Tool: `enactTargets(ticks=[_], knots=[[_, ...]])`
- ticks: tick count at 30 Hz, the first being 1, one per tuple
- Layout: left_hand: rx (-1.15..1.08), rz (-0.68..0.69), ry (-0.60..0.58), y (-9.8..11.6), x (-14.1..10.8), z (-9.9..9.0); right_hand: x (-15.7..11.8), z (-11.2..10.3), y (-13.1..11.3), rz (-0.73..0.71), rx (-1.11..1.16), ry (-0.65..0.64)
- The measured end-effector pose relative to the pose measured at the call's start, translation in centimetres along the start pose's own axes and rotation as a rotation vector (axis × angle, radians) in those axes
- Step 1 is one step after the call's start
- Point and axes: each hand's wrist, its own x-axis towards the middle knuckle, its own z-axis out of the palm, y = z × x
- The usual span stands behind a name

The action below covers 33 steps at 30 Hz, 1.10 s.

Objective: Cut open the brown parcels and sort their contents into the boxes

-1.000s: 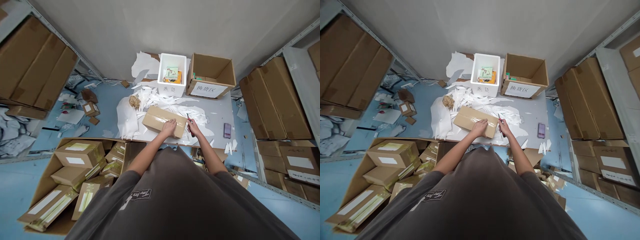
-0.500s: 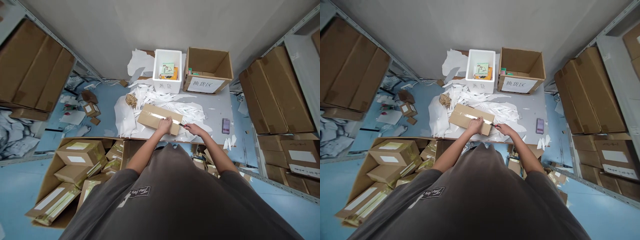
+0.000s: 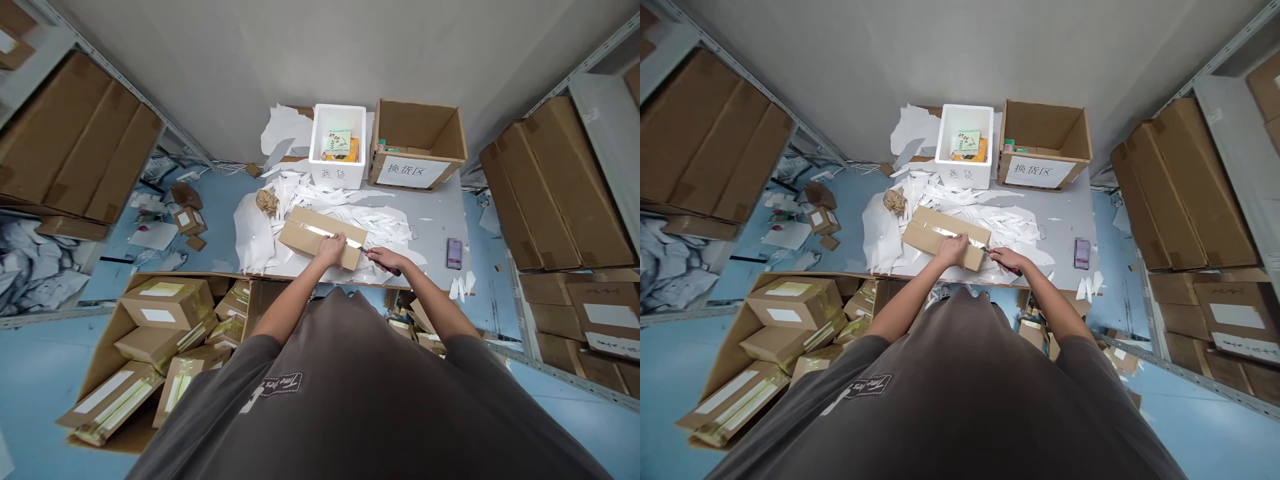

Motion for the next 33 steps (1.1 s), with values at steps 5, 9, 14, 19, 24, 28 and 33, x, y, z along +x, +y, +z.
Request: enactTargets(ticks=[5,9,14,19,24,28,33], knots=[[0.019,0.014,0.002,-0.2,-0.1,0.1,-0.1,1.6,1.7,-0.014,0.326,-0.054],[0.028,0.011,0.018,-0.1,0.0,-0.1,0.1,2.9,2.4,0.009,0.397,-0.107],[0.023,0.041,0.024,0.1,-0.3,-0.4,-0.5,5.8,3.4,-0.025,0.537,0.005],[-0.080,0.029,0.050,-1.2,0.2,-1.3,-2.5,7.2,4.9,-0.045,0.625,0.214],[-0.014,0.012,-0.019,-3.4,3.3,-1.5,-3.7,7.5,4.6,-0.054,0.680,0.416],[-0.004,0.022,-0.055,-4.7,5.1,-1.1,-3.4,7.8,3.6,-0.036,0.515,0.477],[0.006,0.104,0.091,-5.6,4.8,-1.0,-2.4,7.3,2.8,-0.036,0.103,0.596]])
